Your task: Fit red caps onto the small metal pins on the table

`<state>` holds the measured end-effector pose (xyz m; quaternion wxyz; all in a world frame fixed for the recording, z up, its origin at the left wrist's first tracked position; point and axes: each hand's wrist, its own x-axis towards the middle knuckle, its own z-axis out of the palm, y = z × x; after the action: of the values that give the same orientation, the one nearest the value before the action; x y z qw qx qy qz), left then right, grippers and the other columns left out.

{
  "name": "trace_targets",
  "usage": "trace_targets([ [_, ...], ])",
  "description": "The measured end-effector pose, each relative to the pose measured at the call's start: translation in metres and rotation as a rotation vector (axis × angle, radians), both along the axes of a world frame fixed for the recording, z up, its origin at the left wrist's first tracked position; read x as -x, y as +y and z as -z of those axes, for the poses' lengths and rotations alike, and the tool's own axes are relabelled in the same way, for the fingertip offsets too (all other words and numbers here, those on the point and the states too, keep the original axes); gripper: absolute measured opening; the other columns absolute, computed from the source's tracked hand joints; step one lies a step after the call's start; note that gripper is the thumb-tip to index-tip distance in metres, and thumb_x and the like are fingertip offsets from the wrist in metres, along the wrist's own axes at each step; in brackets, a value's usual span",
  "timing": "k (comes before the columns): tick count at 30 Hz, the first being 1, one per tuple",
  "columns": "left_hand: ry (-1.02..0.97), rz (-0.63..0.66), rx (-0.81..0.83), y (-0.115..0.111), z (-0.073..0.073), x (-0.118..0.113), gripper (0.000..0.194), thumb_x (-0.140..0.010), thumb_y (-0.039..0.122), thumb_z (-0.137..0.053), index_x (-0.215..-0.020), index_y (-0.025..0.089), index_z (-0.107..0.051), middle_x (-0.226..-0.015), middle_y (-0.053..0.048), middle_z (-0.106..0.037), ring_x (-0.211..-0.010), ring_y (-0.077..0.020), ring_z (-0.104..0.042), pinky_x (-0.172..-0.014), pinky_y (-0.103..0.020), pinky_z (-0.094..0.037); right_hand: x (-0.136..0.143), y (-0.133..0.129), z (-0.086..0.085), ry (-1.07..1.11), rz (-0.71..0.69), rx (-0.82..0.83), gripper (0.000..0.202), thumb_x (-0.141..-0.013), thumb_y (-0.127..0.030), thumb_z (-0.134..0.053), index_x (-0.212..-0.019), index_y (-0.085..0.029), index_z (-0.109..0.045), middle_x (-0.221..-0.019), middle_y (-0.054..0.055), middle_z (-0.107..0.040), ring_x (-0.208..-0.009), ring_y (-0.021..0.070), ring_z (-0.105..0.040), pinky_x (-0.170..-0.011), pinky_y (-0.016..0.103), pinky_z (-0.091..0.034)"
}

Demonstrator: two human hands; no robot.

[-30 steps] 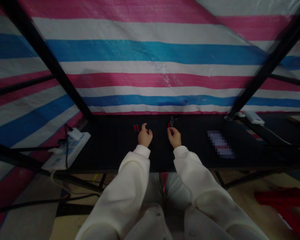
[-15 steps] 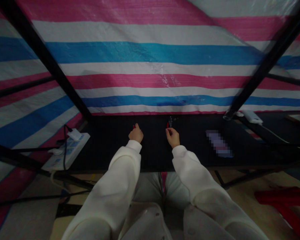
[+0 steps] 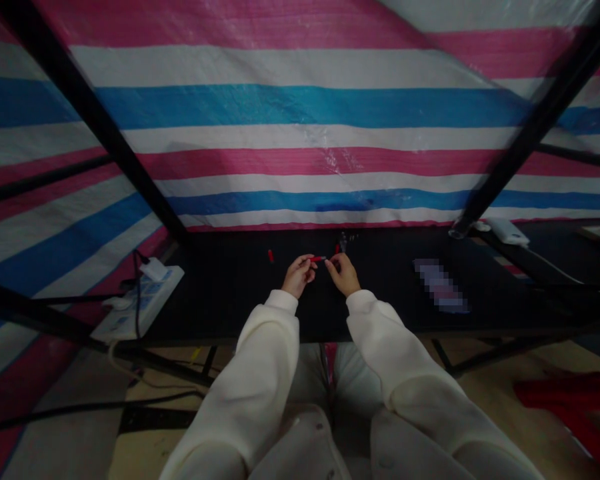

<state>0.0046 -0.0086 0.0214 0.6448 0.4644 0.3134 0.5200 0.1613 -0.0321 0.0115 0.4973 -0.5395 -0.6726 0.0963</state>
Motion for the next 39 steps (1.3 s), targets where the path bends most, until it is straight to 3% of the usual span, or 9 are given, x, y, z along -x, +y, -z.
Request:
trace_targets([
  [7,0.035,0.121,0.048,-0.003,0.005,-0.001,0.038,-0.069,0.032,-0.065,-0.099,0.013,-0.053,-0.071,-0.002,-0.058,-0.049,-0.0059,-0.049,-0.045,-0.019,-0.032,0.002,-0.004,0.000,-0.075,-0.019,0.128,0.034,-0.088,-0.044,-0.027,-0.083,-0.020,-0.052,-0.075,0.001,-0.054,-0.068,0.0120,-0.052,-0.066,0.021,-0.040],
  [15,0.098,0.072,0.035,0.001,0.014,-0.003,0.039,-0.068,0.033,-0.065,-0.098,0.011,-0.054,-0.075,-0.005,-0.062,-0.053,-0.0072,-0.055,-0.051,-0.020,-0.037,0.002,-0.002,0.005,-0.051,-0.048,0.132,0.029,-0.087,-0.040,-0.031,-0.087,-0.020,-0.052,-0.078,0.002,-0.057,-0.070,0.0124,-0.054,-0.067,0.022,-0.041],
  [19,0.037,0.016,0.039,0.003,0.018,-0.002,0.037,-0.069,0.031,-0.065,-0.097,0.010,-0.053,-0.073,-0.005,-0.062,-0.054,-0.0085,-0.057,-0.052,-0.021,-0.038,0.002,0.000,0.007,0.010,-0.081,0.120,0.025,-0.085,-0.035,-0.036,-0.099,-0.019,-0.050,-0.090,0.004,-0.059,-0.077,0.0129,-0.056,-0.073,0.024,-0.043],
  [23,0.030,0.010,0.045,0.004,0.019,-0.002,0.037,-0.069,0.030,-0.065,-0.098,0.010,-0.053,-0.075,-0.005,-0.063,-0.054,-0.0087,-0.057,-0.053,-0.021,-0.039,0.001,0.002,0.010,0.007,-0.107,0.094,0.035,-0.082,-0.033,-0.043,-0.113,-0.018,-0.046,-0.101,0.006,-0.058,-0.074,0.0126,-0.056,-0.074,0.026,-0.045],
  [27,0.048,0.021,0.038,0.003,0.018,-0.001,0.039,-0.067,0.030,-0.067,-0.098,0.010,-0.053,-0.076,-0.006,-0.063,-0.055,-0.0089,-0.058,-0.052,-0.021,-0.038,0.000,0.006,0.012,-0.071,-0.152,0.049,0.027,-0.084,-0.028,-0.042,-0.106,-0.018,-0.055,-0.099,0.006,-0.060,-0.081,0.0134,-0.056,-0.078,0.026,-0.043],
  [30,0.041,0.021,0.038,0.004,0.019,-0.002,0.038,-0.067,0.029,-0.068,-0.096,0.010,-0.052,-0.074,-0.005,-0.063,-0.055,-0.0090,-0.058,-0.052,-0.021,-0.037,-0.001,0.005,0.009,-0.200,-0.094,0.027,0.024,-0.084,-0.026,-0.043,-0.101,-0.019,-0.058,-0.098,0.006,-0.060,-0.090,0.0160,-0.054,-0.080,0.028,-0.040],
  [34,0.002,0.004,0.050,0.005,0.021,-0.002,0.035,-0.066,0.026,-0.068,-0.092,0.010,-0.051,-0.068,-0.003,-0.061,-0.053,-0.0088,-0.057,-0.052,-0.021,-0.036,-0.001,-0.001,0.003,-0.392,0.097,0.061,0.022,-0.083,-0.026,-0.046,-0.099,-0.021,-0.060,-0.100,0.008,-0.057,-0.095,0.0201,-0.048,-0.080,0.033,-0.035],
  [39,-0.008,-0.018,0.056,0.005,0.020,-0.001,0.030,-0.070,0.025,-0.065,-0.092,0.011,-0.050,-0.068,-0.003,-0.061,-0.053,-0.0088,-0.055,-0.052,-0.022,-0.036,-0.005,-0.001,0.003,-0.407,0.306,0.174,0.021,-0.083,-0.022,-0.044,-0.098,-0.019,-0.059,-0.098,0.009,-0.058,-0.094,0.0214,-0.047,-0.077,0.033,-0.032],
])
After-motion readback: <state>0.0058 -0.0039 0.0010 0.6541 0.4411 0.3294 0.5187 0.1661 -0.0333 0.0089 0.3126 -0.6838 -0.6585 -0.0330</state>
